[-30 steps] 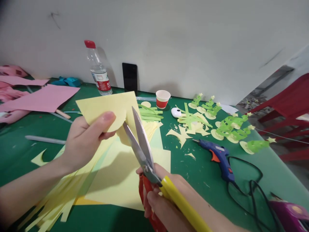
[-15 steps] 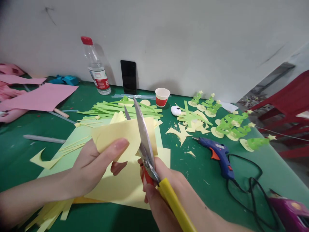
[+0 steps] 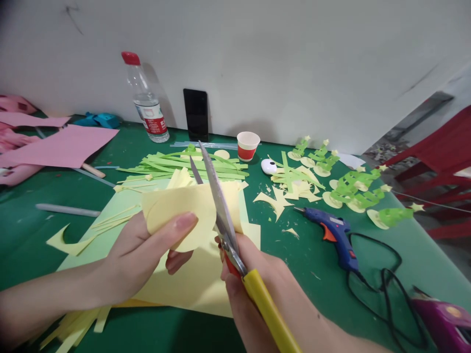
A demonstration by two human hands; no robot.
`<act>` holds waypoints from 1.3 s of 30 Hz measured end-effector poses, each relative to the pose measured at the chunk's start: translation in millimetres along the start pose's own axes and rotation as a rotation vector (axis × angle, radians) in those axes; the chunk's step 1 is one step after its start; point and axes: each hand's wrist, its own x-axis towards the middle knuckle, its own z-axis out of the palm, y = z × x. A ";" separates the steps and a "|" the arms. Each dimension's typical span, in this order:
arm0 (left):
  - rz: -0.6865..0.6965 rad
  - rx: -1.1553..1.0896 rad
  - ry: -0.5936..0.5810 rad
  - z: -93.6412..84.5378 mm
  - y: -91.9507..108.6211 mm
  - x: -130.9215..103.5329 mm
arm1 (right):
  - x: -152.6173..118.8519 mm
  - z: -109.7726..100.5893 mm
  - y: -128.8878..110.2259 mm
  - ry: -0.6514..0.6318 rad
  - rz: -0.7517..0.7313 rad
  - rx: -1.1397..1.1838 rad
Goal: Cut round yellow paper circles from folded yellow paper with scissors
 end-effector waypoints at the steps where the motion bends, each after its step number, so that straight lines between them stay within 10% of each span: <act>1: -0.002 -0.005 0.004 0.1 0.0 -0.1 | -0.7 3.2 0.4 0.080 -0.019 -0.041; 19: -0.075 -0.062 -0.019 -0.8 4.2 -0.3 | -3.5 11.9 -8.1 0.288 -0.252 -0.399; 29: -0.133 0.007 -0.080 -6.2 7.6 -0.9 | -3.7 6.7 -17.6 0.203 -0.175 -0.489; 39: -0.160 0.046 -0.062 -10.2 13.7 -0.7 | -8.2 7.5 -15.1 0.381 -0.181 -0.555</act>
